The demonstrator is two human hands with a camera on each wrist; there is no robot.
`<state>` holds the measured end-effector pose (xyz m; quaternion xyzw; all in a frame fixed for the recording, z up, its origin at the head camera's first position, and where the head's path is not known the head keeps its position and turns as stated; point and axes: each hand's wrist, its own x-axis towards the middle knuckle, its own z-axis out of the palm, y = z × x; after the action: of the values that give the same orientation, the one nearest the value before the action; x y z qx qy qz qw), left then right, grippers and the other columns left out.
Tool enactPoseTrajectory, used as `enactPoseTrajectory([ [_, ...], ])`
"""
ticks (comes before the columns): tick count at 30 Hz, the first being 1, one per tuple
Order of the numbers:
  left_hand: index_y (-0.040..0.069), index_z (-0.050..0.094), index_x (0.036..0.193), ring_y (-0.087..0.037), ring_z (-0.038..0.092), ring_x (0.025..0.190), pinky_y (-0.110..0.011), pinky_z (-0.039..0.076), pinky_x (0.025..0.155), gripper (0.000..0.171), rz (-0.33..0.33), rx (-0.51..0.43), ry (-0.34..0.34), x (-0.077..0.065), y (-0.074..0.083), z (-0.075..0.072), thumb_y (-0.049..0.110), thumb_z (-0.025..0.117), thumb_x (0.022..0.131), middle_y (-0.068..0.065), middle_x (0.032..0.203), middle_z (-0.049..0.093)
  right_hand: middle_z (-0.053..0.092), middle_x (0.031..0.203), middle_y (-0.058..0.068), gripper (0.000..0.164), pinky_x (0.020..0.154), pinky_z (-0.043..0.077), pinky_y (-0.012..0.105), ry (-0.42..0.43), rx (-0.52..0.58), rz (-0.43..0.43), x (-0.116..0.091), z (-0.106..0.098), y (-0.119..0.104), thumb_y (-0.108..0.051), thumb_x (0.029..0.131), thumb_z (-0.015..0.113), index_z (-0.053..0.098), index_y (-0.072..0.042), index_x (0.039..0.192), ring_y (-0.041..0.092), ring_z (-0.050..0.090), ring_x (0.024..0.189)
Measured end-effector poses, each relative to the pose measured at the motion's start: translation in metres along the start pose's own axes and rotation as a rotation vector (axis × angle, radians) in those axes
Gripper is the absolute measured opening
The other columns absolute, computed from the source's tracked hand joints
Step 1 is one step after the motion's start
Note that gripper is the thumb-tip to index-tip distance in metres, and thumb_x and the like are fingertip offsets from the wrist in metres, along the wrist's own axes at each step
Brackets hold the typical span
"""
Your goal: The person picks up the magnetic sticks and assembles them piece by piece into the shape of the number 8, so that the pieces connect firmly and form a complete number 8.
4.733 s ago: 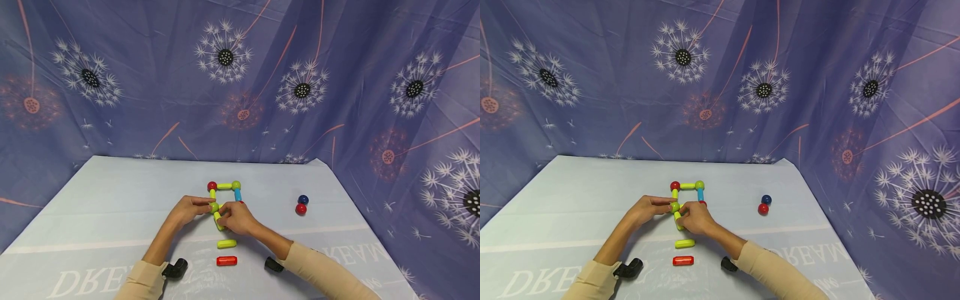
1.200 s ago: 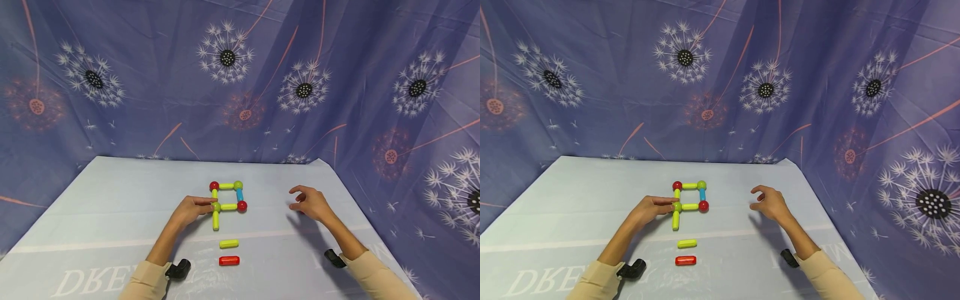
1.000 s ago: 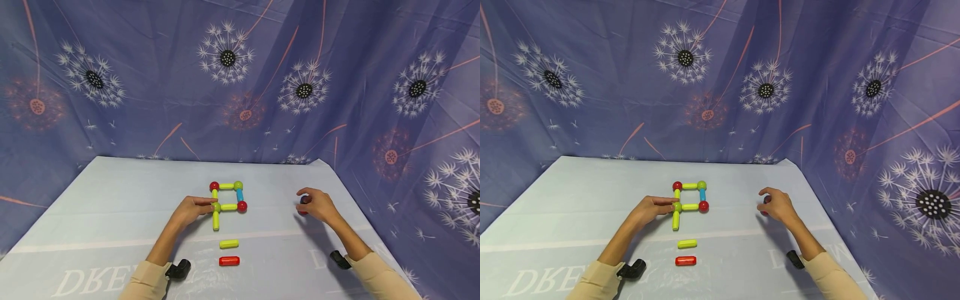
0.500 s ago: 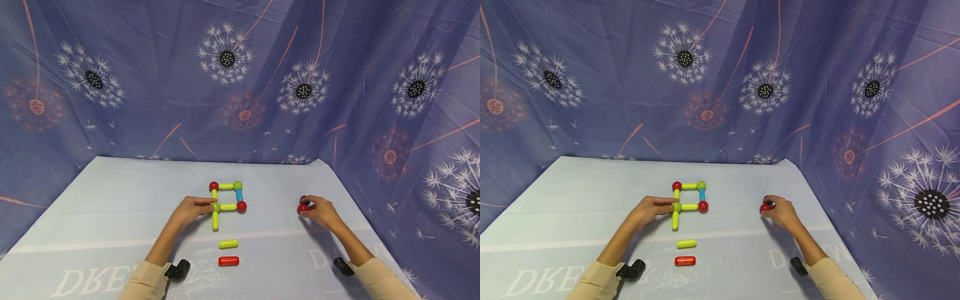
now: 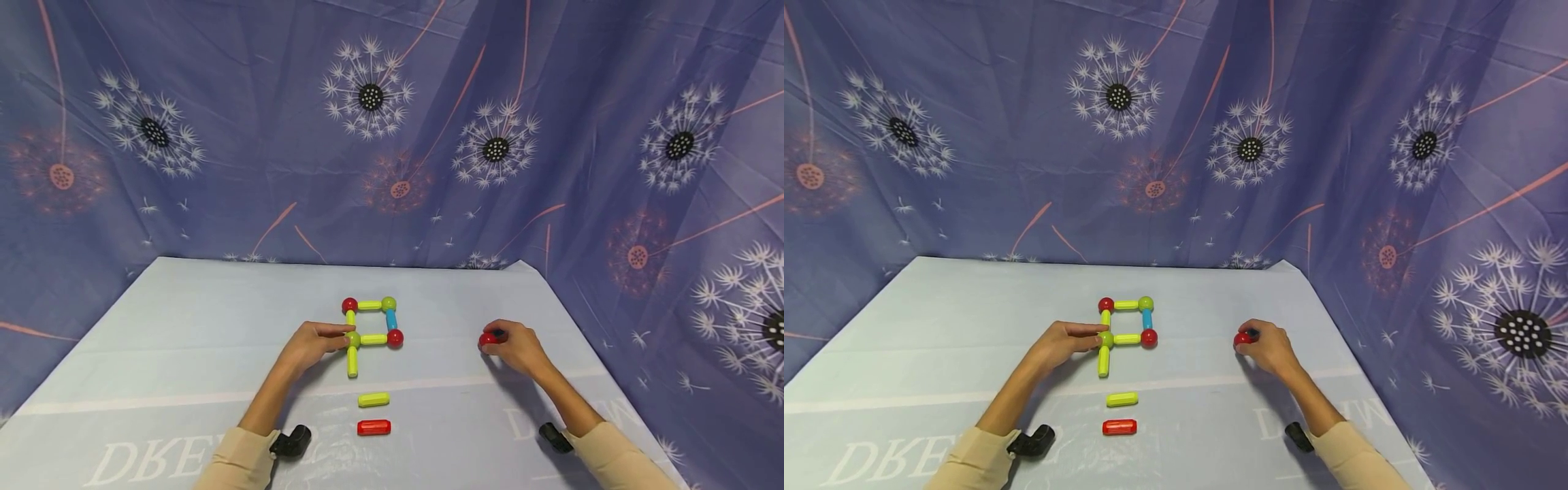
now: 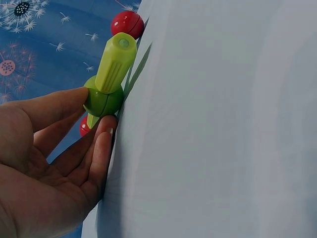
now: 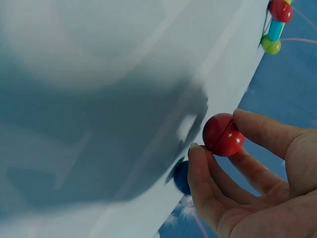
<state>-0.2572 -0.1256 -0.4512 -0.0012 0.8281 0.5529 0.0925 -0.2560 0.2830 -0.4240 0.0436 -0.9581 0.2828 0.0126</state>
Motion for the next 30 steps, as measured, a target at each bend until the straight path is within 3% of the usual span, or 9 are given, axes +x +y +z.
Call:
enactPoseTrajectory([
  [7, 0.017, 0.079, 0.117, -0.016, 0.069, 0.105, -0.035, 0.052, 0.089, 0.026, 0.005, 0.004, 0.005, 0.000, 0.001, 0.001, 0.021, 0.074, 0.092, -0.007, 0.125, 0.073, 0.075, 0.088, 0.009, 0.028, 0.060, 0.047, 0.032, -0.028, 0.064, -0.017, 0.002, 0.009, -0.022, -0.016, 0.085, 0.079, 0.072, -0.009, 0.111, 0.017, 0.066, 0.074],
  [19, 0.020, 0.079, 0.116, -0.013, 0.068, 0.097, -0.029, 0.052, 0.078, 0.025, -0.003, 0.044, 0.030, 0.001, 0.002, 0.002, 0.023, 0.075, 0.092, -0.007, 0.127, 0.072, 0.075, 0.089, 0.003, 0.026, 0.063, 0.047, 0.030, -0.077, 0.120, -0.105, 0.004, 0.037, -0.075, -0.017, 0.085, 0.080, 0.074, -0.015, 0.109, 0.014, 0.066, 0.076],
  [30, 0.023, 0.080, 0.114, -0.013, 0.067, 0.092, -0.027, 0.050, 0.073, 0.024, -0.035, 0.063, 0.034, 0.004, 0.005, 0.002, 0.024, 0.075, 0.091, -0.006, 0.129, 0.071, 0.074, 0.092, 0.002, 0.028, 0.064, 0.050, 0.029, -0.214, 0.181, -0.253, -0.006, 0.069, -0.123, -0.017, 0.086, 0.080, 0.073, -0.013, 0.113, 0.015, 0.066, 0.080],
])
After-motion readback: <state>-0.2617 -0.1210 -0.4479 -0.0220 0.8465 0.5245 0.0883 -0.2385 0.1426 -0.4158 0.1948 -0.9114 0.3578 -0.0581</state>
